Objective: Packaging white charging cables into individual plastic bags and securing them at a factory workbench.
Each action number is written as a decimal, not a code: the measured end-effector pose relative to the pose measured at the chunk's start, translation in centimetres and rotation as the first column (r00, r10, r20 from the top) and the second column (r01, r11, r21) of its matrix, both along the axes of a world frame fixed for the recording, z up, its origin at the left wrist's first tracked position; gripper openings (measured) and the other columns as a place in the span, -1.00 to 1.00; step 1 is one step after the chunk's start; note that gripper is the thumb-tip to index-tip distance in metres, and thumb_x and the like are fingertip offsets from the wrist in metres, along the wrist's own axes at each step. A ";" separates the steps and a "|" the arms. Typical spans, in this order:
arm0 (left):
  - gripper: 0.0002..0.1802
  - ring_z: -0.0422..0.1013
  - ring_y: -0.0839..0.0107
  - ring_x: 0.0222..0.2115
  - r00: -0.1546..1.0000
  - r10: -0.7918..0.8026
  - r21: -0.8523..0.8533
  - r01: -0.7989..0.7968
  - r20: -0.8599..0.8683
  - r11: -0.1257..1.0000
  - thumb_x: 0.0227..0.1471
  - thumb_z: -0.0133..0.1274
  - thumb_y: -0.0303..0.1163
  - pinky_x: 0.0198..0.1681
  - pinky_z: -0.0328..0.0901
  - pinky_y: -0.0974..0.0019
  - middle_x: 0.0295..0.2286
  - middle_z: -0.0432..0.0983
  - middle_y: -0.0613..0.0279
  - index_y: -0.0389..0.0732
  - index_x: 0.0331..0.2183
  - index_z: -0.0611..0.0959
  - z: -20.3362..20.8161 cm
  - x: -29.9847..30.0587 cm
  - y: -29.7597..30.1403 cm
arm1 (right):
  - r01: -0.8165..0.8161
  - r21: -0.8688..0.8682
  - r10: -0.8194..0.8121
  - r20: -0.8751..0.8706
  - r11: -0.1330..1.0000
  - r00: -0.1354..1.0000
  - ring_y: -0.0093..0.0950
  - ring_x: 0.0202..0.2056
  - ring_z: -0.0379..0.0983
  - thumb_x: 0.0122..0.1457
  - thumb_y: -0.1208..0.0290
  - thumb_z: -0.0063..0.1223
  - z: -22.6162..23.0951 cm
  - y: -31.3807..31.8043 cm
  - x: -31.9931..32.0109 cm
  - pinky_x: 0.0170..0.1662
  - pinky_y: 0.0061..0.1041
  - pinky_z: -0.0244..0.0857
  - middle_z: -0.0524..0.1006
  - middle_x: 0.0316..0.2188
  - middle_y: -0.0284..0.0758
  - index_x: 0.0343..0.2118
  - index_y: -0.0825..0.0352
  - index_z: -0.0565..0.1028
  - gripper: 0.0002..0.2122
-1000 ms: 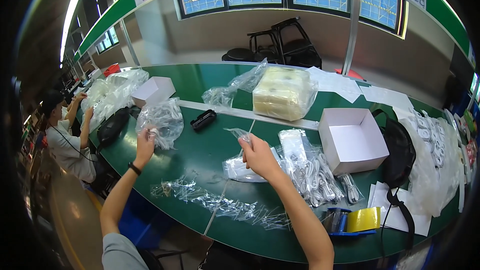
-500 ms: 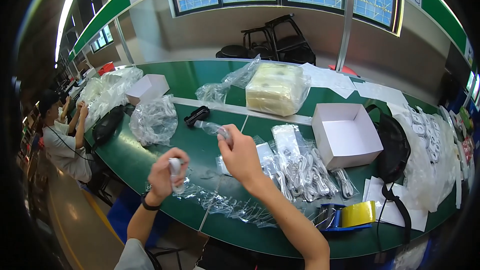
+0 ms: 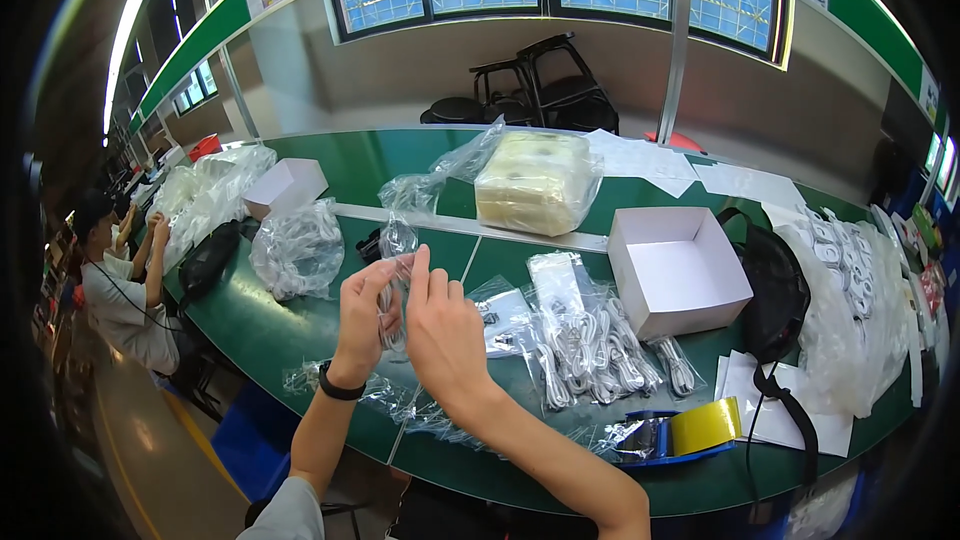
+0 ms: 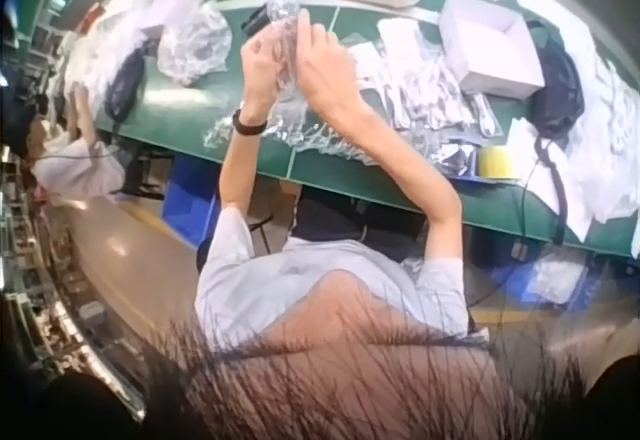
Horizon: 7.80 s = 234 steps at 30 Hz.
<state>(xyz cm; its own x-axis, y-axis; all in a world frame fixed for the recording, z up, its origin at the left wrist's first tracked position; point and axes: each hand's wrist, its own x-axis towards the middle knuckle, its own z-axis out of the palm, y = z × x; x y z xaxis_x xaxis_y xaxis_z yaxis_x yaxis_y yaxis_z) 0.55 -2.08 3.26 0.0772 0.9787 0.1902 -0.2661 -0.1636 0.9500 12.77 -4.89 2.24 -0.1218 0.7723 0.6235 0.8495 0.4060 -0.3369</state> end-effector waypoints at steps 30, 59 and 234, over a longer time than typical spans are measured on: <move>-0.87 0.47 0.63 -0.40 0.999 0.046 0.232 -0.044 -0.007 0.972 0.11 0.19 -0.46 -0.29 0.32 0.53 -0.41 0.64 0.26 -0.32 -0.32 0.73 2.4 0.8 2.9 | -0.591 -0.339 0.247 -0.676 0.732 0.694 -0.43 -0.30 0.55 0.17 0.33 0.21 0.5 1.8 1.8 -0.21 -0.45 0.40 0.60 -0.38 -0.20 -0.21 0.52 0.51 -0.69; -0.94 0.57 0.44 -0.51 0.962 -0.190 0.178 0.225 -0.196 0.958 0.09 0.17 -0.58 -0.44 0.47 0.42 -0.47 0.63 0.14 -0.39 -0.37 0.64 -0.2 -0.2 3.0 | -0.312 0.005 0.193 -0.797 0.950 0.572 -0.59 -0.34 0.58 0.07 0.50 0.33 5.6 1.0 7.1 -0.21 -0.61 0.42 0.64 -0.40 -0.30 -0.32 0.42 0.55 -0.82; -0.59 0.31 0.27 0.11 0.976 -0.047 0.474 0.145 -0.211 0.868 0.27 -0.02 -0.30 0.20 0.17 0.23 0.11 0.39 0.00 -0.35 0.04 0.59 -2.5 2.9 1.8 | -0.495 -0.416 0.295 -0.457 0.763 0.839 -0.45 -0.40 0.53 0.13 0.41 0.22 4.2 2.1 8.9 -0.21 -0.49 0.40 0.63 -0.47 -0.20 -0.35 0.47 0.61 -0.81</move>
